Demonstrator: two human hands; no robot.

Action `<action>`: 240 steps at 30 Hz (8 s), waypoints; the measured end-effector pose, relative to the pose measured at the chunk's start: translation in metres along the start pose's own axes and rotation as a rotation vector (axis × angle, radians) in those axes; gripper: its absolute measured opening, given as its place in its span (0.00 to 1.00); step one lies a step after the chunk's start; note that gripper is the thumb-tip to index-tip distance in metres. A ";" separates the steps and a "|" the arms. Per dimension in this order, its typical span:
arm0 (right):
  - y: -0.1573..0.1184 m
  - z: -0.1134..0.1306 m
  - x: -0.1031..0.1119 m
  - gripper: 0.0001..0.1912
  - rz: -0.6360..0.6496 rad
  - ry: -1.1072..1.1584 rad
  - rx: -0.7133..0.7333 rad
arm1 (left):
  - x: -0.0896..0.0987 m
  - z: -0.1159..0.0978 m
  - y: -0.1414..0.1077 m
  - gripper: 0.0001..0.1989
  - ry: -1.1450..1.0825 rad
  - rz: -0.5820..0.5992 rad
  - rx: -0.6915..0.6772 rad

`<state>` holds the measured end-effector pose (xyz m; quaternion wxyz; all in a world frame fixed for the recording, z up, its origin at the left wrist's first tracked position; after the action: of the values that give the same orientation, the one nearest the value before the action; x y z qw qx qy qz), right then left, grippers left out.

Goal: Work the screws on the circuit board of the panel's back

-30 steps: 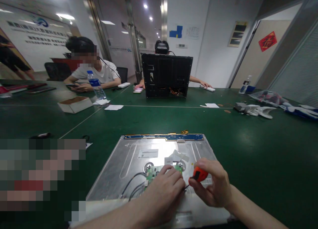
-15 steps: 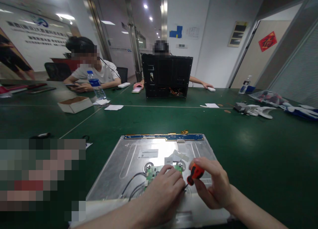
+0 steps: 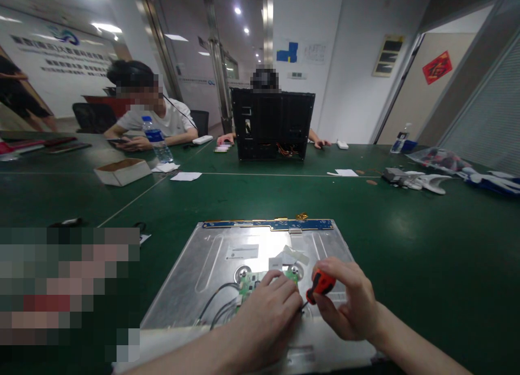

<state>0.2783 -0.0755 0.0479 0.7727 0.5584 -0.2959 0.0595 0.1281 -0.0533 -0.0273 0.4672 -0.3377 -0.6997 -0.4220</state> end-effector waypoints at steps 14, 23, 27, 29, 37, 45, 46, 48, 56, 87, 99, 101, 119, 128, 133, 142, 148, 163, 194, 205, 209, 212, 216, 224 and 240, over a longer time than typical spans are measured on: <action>-0.001 -0.001 0.001 0.20 -0.019 -0.093 -0.011 | -0.001 0.000 0.000 0.10 0.020 -0.004 -0.003; 0.000 0.001 0.000 0.30 0.007 -0.087 -0.060 | -0.003 0.000 0.000 0.10 0.007 -0.007 0.002; -0.001 0.000 -0.001 0.32 0.010 -0.035 -0.051 | -0.001 -0.001 0.001 0.08 0.007 -0.002 0.018; -0.002 -0.001 -0.001 0.30 0.007 0.004 -0.043 | -0.001 -0.001 0.001 0.07 0.012 0.001 0.019; -0.004 0.000 0.001 0.20 -0.033 -0.100 -0.025 | -0.001 0.000 -0.001 0.09 0.016 0.011 0.008; -0.004 0.000 -0.002 0.30 -0.041 0.013 -0.035 | -0.002 0.001 0.000 0.10 0.004 0.023 -0.010; -0.005 0.000 -0.001 0.31 -0.050 0.034 -0.020 | -0.001 0.000 0.000 0.10 0.005 0.023 -0.012; -0.005 -0.001 -0.001 0.31 -0.063 0.018 -0.007 | -0.001 0.000 0.000 0.09 0.006 0.019 0.000; -0.005 0.000 0.002 0.20 -0.067 -0.117 -0.056 | -0.004 0.001 -0.001 0.11 0.012 0.002 0.011; -0.004 0.002 0.001 0.26 -0.049 -0.084 -0.051 | -0.002 0.000 -0.001 0.12 0.010 0.013 0.010; -0.002 0.000 0.003 0.24 -0.083 -0.040 -0.006 | -0.002 0.000 0.000 0.08 0.002 0.024 0.014; -0.003 0.001 0.002 0.24 -0.081 -0.060 -0.010 | -0.002 0.000 0.000 0.08 0.007 0.018 0.015; -0.003 0.003 0.006 0.23 -0.083 -0.095 -0.011 | -0.002 0.001 0.000 0.11 -0.008 0.026 0.000; -0.004 0.008 0.007 0.25 -0.126 -0.123 -0.016 | -0.002 0.001 -0.001 0.13 0.026 0.050 0.001; -0.003 0.005 0.006 0.27 -0.101 -0.053 -0.003 | -0.002 0.001 -0.001 0.12 0.012 0.035 -0.002; -0.005 0.004 0.007 0.21 -0.120 -0.118 -0.044 | 0.000 0.000 0.000 0.12 0.012 0.027 0.007; -0.003 0.006 0.007 0.25 -0.092 -0.137 -0.028 | 0.001 0.000 0.000 0.14 -0.016 0.041 0.004; -0.003 0.007 0.007 0.24 -0.103 -0.129 -0.025 | 0.001 0.000 0.000 0.12 0.007 0.041 0.013; -0.005 0.004 0.006 0.22 -0.121 -0.069 -0.010 | -0.005 0.002 0.000 0.10 0.008 0.020 -0.002; -0.002 0.006 0.009 0.23 -0.124 -0.133 -0.018 | -0.002 0.001 0.000 0.12 0.015 0.031 0.006; 0.000 0.006 0.009 0.23 -0.089 -0.108 0.008 | -0.001 0.000 0.000 0.12 0.000 0.018 -0.003; 0.001 0.006 0.009 0.22 -0.060 -0.084 0.012 | 0.000 0.000 0.000 0.14 -0.013 0.013 0.000; 0.001 0.005 0.009 0.23 -0.062 -0.079 -0.007 | -0.002 0.001 0.000 0.13 -0.004 0.017 0.002; -0.003 0.004 0.007 0.24 -0.081 -0.028 -0.004 | 0.002 0.000 0.001 0.13 -0.020 0.009 -0.010; 0.002 0.005 0.006 0.27 -0.033 -0.052 -0.018 | -0.001 0.001 0.001 0.13 -0.015 0.055 0.007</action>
<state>0.2807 -0.0803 0.0536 0.7707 0.5574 -0.3073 0.0293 0.1286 -0.0524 -0.0283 0.4744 -0.3585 -0.6952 -0.4039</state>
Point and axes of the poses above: each hand's wrist, its own y-axis towards the middle knuckle, its own x-axis out of the back of the hand, z = x × y, the point moved 4 cm from there along y, towards the middle knuckle, and after that the axes turned 7 degrees about z, right-handed, at the moved point
